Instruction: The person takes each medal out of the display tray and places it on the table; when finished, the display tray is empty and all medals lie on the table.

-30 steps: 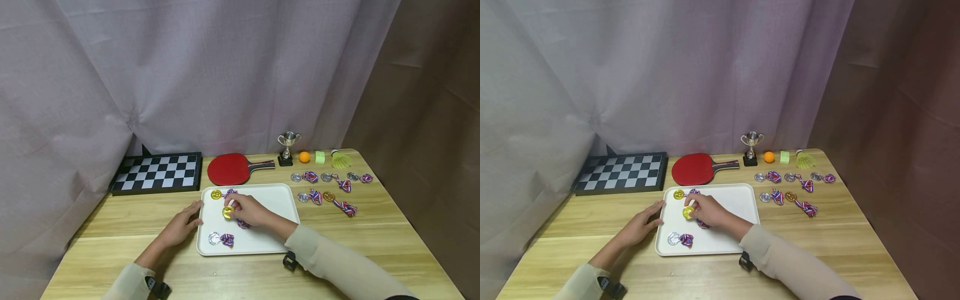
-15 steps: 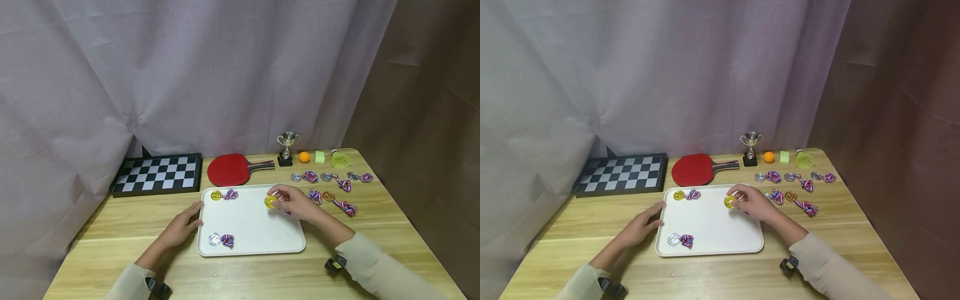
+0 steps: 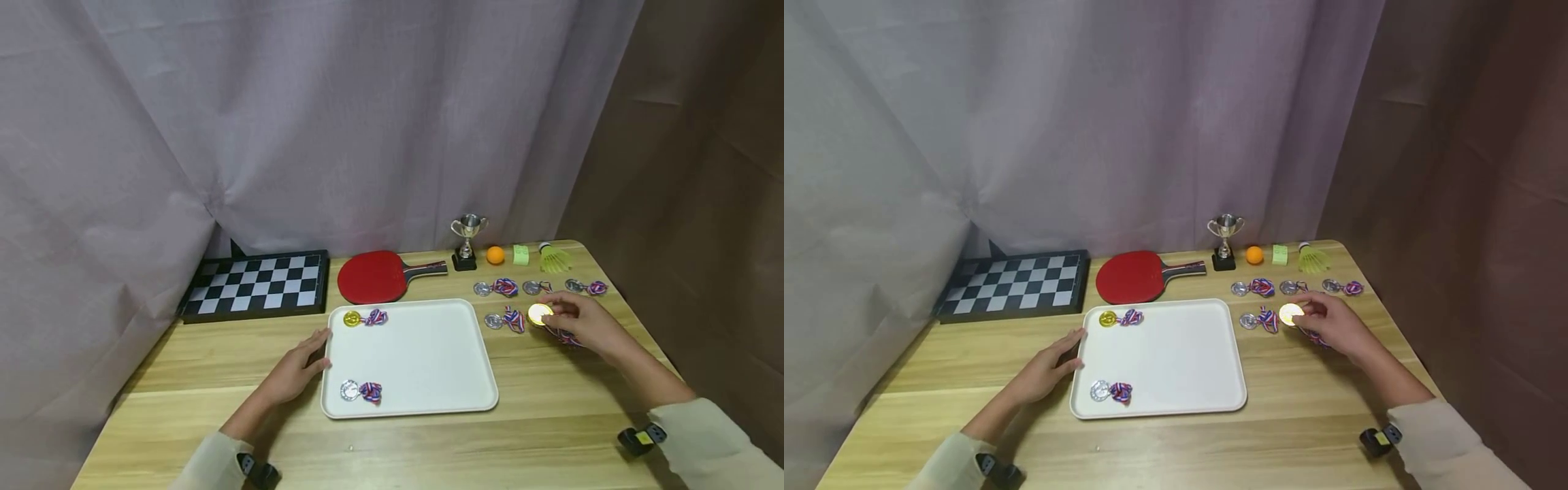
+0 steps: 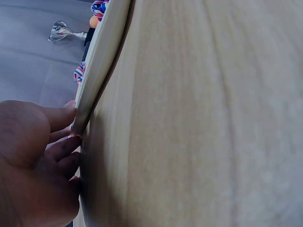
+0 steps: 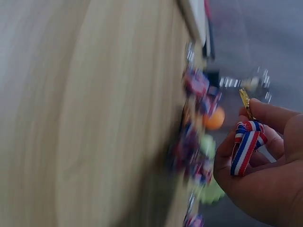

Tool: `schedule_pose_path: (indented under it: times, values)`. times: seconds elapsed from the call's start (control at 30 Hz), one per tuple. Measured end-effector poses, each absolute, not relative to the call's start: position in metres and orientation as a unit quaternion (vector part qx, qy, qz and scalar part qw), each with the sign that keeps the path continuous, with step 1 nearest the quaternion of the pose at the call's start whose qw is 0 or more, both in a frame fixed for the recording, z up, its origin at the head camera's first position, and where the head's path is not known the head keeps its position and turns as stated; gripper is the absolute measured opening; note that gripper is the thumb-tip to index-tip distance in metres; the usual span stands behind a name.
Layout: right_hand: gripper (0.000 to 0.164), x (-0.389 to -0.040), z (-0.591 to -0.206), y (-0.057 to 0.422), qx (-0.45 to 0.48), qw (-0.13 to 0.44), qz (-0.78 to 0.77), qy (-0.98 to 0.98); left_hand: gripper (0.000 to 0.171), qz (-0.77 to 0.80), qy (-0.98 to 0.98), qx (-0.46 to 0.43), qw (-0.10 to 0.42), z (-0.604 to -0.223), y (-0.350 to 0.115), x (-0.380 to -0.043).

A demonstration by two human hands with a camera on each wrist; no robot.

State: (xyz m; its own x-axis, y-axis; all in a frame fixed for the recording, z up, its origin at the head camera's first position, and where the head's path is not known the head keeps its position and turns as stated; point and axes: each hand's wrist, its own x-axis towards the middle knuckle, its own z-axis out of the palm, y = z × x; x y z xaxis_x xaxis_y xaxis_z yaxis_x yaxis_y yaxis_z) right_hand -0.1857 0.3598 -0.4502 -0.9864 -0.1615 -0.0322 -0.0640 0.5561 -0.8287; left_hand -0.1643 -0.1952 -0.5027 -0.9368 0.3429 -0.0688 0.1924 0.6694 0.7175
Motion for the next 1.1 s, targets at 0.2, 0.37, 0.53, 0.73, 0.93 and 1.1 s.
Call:
schedule_pose_path:
  times: [0.2,0.37,0.53,0.73,0.93,1.1]
  values:
    - [0.048,-0.188,-0.461,0.409,-0.032,0.048,-0.438,0.897,0.064,0.377,0.910,0.144,0.101,-0.503,-0.195,-0.164]
    - [0.046,-0.191,-0.469,0.435,-0.014,0.052,-0.416,0.908,0.064,0.375,0.911,0.135,0.107,-0.503,-0.195,-0.164]
    - [0.036,-0.199,-0.479,0.447,-0.028,0.036,-0.377,0.925,0.065,0.377,0.910,0.135,0.108,-0.503,-0.195,-0.165]
    - [0.025,-0.208,-0.488,0.455,-0.068,-0.006,-0.295,0.953,0.064,0.373,0.911,0.141,0.102,-0.503,-0.195,-0.164]
    - [0.022,-0.209,-0.489,0.457,-0.087,-0.009,-0.265,0.960,0.064,0.372,0.912,0.141,0.100,-0.503,-0.196,-0.164]
    - [0.023,-0.209,-0.486,0.457,-0.096,-0.002,-0.256,0.962,0.063,0.375,0.910,0.148,0.096,-0.504,-0.196,-0.165]
